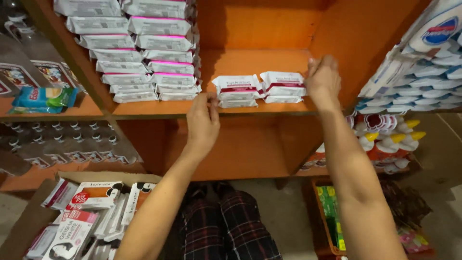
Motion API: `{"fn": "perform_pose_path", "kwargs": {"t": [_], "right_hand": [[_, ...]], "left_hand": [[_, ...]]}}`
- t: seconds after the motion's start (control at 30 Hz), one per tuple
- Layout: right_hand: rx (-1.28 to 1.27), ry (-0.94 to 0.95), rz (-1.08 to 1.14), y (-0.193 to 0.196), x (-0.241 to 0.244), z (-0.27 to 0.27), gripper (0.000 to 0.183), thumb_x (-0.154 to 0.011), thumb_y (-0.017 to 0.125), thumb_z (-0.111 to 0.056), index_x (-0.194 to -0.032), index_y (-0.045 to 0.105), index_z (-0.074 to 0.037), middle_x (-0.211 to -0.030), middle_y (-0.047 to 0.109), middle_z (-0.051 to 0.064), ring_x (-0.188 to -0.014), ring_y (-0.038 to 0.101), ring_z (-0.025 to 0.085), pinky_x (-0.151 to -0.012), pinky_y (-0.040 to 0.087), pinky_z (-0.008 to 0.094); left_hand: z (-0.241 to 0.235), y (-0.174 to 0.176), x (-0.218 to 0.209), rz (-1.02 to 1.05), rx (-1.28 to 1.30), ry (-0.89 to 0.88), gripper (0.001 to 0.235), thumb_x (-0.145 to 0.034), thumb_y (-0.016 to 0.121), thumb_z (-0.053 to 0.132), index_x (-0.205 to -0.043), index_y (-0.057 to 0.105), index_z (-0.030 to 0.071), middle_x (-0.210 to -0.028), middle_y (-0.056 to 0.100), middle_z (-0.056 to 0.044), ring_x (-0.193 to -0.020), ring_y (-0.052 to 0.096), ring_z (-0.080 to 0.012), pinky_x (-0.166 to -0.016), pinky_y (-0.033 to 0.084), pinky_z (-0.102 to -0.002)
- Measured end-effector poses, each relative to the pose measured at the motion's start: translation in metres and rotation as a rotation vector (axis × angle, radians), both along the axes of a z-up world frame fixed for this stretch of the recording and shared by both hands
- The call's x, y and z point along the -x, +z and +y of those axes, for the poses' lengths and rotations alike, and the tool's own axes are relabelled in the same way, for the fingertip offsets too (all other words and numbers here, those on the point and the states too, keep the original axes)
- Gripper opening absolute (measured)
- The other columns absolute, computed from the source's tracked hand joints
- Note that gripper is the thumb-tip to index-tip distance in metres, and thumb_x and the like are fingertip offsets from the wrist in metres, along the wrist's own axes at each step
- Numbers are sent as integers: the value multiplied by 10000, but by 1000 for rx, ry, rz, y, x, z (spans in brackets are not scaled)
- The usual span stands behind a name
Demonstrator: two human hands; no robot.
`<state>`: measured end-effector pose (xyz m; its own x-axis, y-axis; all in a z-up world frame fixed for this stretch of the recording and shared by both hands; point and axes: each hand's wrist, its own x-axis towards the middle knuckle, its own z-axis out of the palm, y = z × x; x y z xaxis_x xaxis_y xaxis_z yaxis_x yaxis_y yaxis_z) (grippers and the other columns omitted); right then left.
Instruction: Stocking bars of soap onto a shelf from a cardboard box.
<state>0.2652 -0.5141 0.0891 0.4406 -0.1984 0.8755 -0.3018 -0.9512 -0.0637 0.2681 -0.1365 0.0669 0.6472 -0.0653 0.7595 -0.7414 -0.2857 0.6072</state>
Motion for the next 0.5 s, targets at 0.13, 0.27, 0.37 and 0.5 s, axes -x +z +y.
{"fn": "perform_pose_path", "kwargs": {"t": [0.13,0.27,0.37,0.5], "right_hand": [[-410,449,102,30,48,109,273,-1158,592,-282,-1153,582,-9,-1010,694,239,-918,672,432,-753,520,480],[-149,744,166,33,66,188,511,-824,760,-149,-1284,552,-66,-1241,568,193,-1119,621,412,-917,537,476],[89,588,247,37,54,199,694,-705,832,-162,-1339,559,-103,-1326,521,188,-1157,569,427,-924,483,520],[68,453,464,15,28,166,643,-771,819,-157,-1358,558,-139,-1346,544,157,-1163,590,393,-939,458,545]], "left_hand": [[-2,-2,0,-52,-14,-8,273,-963,613,-30,-1229,572,16,-1087,645,-207,-1000,642,-390,-874,521,-459],[-10,-7,-2,-73,-11,-6,453,-913,611,-51,-1351,524,24,-1181,586,-258,-1040,610,-415,-914,510,-462],[-21,-25,-22,-64,-4,2,523,-880,621,-47,-1389,519,17,-1245,573,-296,-1085,605,-430,-942,508,-455],[-45,-34,-33,103,-43,-69,478,-890,639,-8,-1364,583,25,-1232,669,-270,-1097,650,-438,-944,515,-461]]}}
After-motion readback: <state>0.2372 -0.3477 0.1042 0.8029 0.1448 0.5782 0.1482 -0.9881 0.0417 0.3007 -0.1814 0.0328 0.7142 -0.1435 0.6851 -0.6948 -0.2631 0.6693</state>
